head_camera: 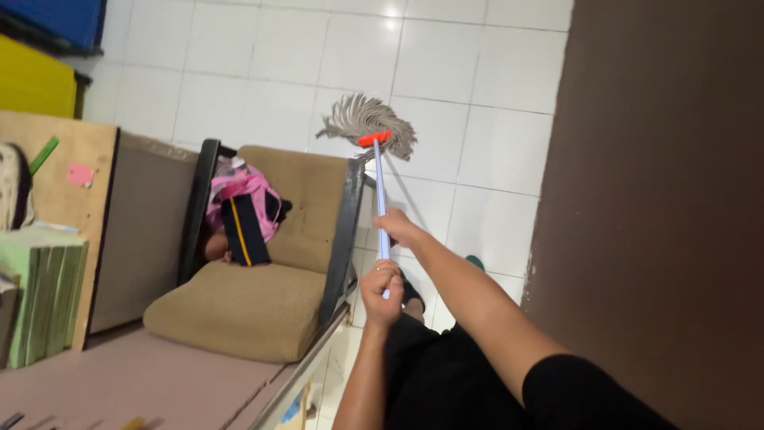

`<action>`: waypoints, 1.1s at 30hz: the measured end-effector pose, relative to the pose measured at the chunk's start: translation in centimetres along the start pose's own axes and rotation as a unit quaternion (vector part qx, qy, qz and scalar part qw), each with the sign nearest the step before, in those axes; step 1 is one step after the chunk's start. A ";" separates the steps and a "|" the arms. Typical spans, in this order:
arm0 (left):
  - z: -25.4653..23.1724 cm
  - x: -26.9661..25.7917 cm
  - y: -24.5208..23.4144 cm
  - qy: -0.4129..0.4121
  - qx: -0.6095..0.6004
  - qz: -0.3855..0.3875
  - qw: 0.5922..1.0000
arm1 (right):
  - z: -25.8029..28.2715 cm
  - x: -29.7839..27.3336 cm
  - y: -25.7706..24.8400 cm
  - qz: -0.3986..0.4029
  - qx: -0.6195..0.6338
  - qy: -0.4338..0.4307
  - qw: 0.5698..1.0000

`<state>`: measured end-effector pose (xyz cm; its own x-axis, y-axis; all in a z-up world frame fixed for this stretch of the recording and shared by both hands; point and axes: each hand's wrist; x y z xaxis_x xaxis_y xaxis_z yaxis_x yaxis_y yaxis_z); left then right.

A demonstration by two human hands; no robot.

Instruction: The recorder is mopping the tiled floor of a house using a mop and a bucket of water.

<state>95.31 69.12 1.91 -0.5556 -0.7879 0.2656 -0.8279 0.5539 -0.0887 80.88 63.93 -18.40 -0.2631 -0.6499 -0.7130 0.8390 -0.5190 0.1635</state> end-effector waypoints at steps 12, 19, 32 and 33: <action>-2.3 -2.6 14.0 -0.009 -0.084 0.151 0.985 | -2.9 -9.8 -19.2 -0.162 0.096 0.036 0.982; -1.8 -5.6 17.0 -0.037 -0.125 0.179 0.975 | -6.2 -14.4 -24.5 -0.217 0.109 0.044 0.969; -7.0 -13.8 -0.4 -0.061 -0.026 0.057 0.996 | -9.9 -15.8 -4.5 -0.114 -0.001 0.040 0.993; -7.8 -14.3 -1.4 -0.077 -0.006 0.048 0.996 | -9.8 -16.2 -3.0 -0.091 -0.006 0.055 0.994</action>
<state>105.01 81.69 5.75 -0.6380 -0.7626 0.1066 -0.7700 0.6309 -0.0951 87.31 81.43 -14.00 -0.3581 -0.4802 -0.8008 0.7881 -0.6154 0.0166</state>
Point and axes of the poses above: each hand's wrist, its own x-axis towards the middle knuckle, its own y-axis out of the palm, z = x × y, and after that the axes turned 3 degrees about -z, right-handed
